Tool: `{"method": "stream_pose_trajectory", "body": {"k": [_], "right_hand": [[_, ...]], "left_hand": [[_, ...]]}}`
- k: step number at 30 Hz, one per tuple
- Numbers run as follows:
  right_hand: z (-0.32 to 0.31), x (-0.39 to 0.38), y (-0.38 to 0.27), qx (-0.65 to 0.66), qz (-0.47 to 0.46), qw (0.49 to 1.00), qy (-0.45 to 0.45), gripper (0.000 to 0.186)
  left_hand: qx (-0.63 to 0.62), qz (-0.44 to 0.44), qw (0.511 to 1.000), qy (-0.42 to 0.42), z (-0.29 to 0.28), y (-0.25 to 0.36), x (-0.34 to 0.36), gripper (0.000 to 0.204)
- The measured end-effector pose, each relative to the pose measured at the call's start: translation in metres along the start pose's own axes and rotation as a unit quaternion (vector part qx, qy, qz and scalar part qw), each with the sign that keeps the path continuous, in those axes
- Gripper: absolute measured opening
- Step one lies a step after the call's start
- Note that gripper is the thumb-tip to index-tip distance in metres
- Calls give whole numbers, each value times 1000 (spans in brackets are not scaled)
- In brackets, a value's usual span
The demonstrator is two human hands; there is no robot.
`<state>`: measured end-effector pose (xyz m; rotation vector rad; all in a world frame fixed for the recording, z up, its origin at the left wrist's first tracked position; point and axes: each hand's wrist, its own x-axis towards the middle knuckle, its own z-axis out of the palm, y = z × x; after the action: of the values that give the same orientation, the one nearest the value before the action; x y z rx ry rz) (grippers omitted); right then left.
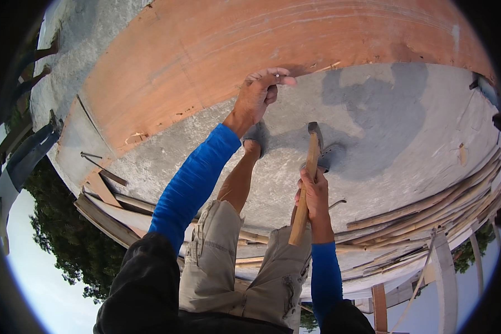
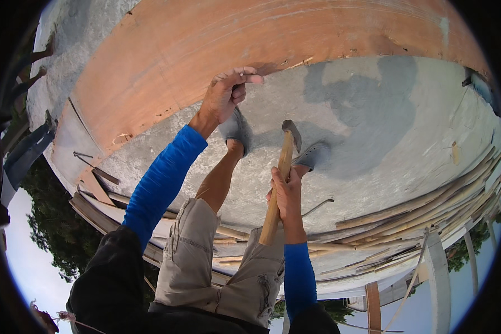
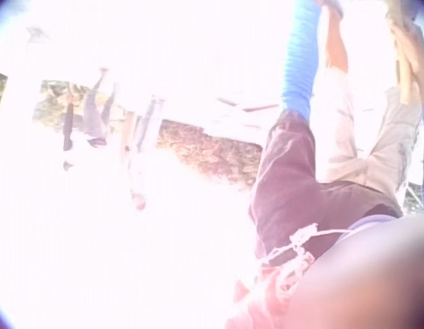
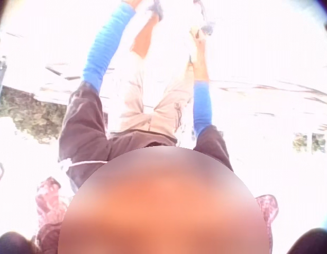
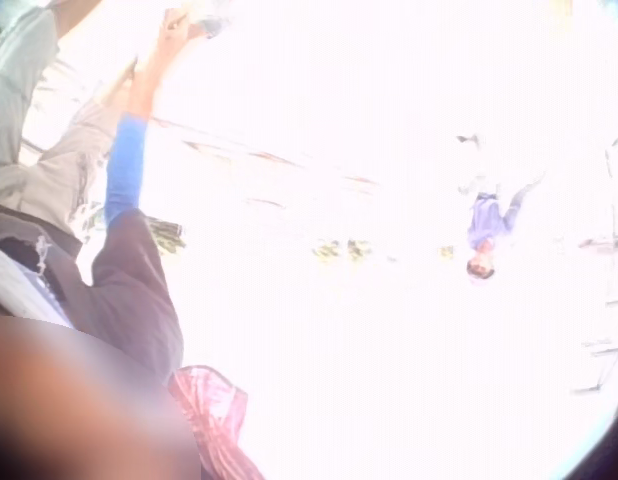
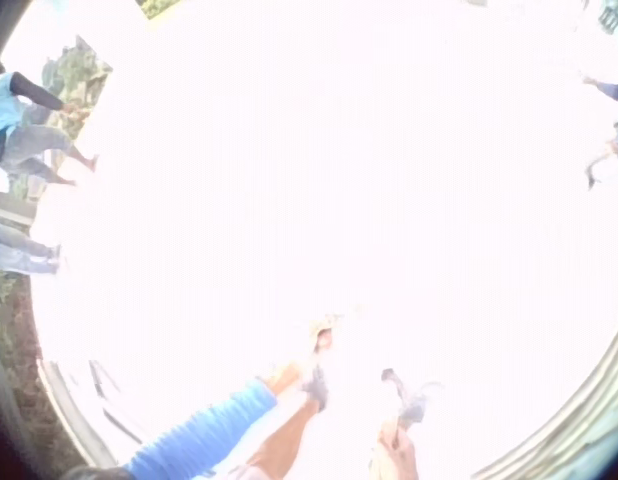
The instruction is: The person uses a hammer to drive nails into a wooden plank laid on a concrete surface. They repeatedly pick up nails, position them on the wood, and strike them with the hammer. Another person is visible nearby assisting with the plank.
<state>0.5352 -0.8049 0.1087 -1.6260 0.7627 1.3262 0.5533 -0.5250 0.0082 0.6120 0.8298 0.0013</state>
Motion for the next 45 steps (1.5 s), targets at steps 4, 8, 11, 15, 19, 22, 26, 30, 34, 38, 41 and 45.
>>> {"method": "stream_pose_trajectory", "body": {"k": [4, 8, 11, 15, 19, 22, 26, 30, 34, 38, 41, 45], "right_hand": [[-5, 19, -4, -16, 14, 999, -38, 36], [-24, 34, 6, -61, -5, 998, -26, 36], [-44, 44, 17, -99, -19, 995, -3, 38], [-76, 55, 29, -97, 7, 995, 18, 41], [-94, 61, 34, -100, -5, 994, 35, 39], [-98, 63, 28, -113, -17, 992, 54, 37], [-99, 54, 9, -143, -64, 986, 56, 33], [-90, 30, -24, -115, -197, 973, 32, 37], [-52, 23, -70, -101, -359, 928, 19, 29], [-24, 47, -114, -296, -321, 899, -12, 33], [-14, 59, -118, -373, -422, 826, 28, 34], [0, 76, -114, -360, -501, 785, 58, 36]], "left_hand": [[177, 85, 981, 10, -6, -2, 15, 23], [344, 191, 919, 27, -8, -7, 34, 23], [425, 255, 868, 27, -5, -8, 51, 20], [377, 283, 882, 12, 0, -15, 64, 17], [423, 294, 857, 22, -4, -23, 64, 15], [451, 336, 826, 32, -8, -28, 64, 17], [470, 349, 809, 48, -11, -32, 66, 17], [501, 407, 762, 45, -14, -35, 64, 15], [507, 454, 731, 47, -16, -39, 63, 14], [535, 490, 687, 36, -18, -43, 62, 14], [550, 507, 663, 24, -20, -46, 63, 16], [541, 489, 683, 29, -22, -51, 63, 18]]}}
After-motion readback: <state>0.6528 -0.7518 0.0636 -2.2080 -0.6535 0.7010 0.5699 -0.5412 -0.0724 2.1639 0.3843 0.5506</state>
